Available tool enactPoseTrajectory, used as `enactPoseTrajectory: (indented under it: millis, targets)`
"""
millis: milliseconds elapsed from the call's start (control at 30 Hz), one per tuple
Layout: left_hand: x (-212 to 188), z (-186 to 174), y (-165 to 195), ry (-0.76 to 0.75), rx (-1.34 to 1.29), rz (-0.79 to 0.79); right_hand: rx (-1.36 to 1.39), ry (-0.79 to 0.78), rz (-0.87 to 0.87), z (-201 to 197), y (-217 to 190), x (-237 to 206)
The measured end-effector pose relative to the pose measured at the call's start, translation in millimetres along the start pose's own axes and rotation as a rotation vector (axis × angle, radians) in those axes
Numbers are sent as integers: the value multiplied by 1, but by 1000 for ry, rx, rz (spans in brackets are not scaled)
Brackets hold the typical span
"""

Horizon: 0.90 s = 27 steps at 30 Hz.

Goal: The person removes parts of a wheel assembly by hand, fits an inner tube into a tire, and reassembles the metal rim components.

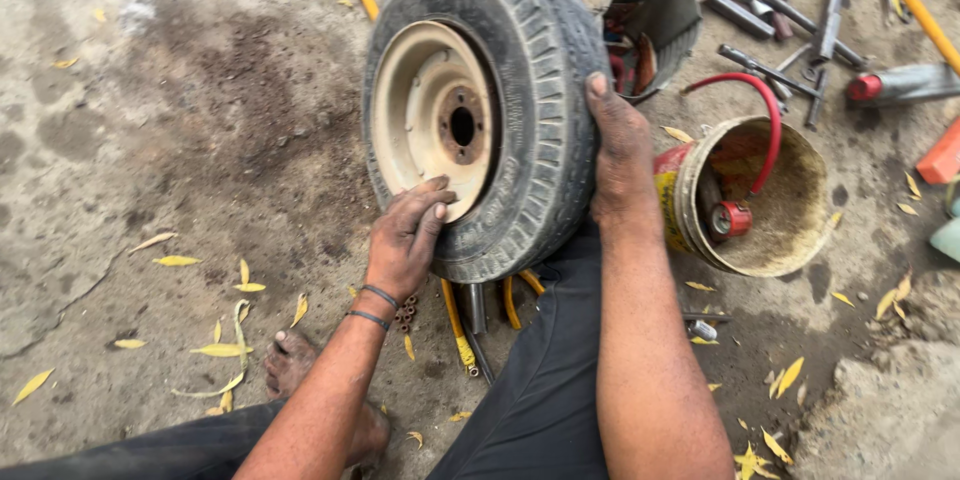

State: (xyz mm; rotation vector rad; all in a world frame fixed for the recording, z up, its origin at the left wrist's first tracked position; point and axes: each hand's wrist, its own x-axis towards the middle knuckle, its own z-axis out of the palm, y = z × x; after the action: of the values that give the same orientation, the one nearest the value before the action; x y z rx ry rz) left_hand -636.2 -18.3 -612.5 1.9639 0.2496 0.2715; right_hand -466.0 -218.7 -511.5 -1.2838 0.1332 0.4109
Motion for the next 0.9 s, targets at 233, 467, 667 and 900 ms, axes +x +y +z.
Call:
enactPoseTrajectory:
  millis: [233, 467, 667, 900]
  targets:
    - [4, 5, 19, -76, 11, -32, -70, 69, -43, -9, 0, -2]
    - [18, -12, 77, -111, -133, -127, 46, -66, -34, 11, -8, -10]
    - [23, -54, 107, -13, -27, 161, 187, -315, -94, 50, 21, -31]
    - [36, -157, 94, 202, 76, -41, -77, -611, -17, 99, 52, -30]
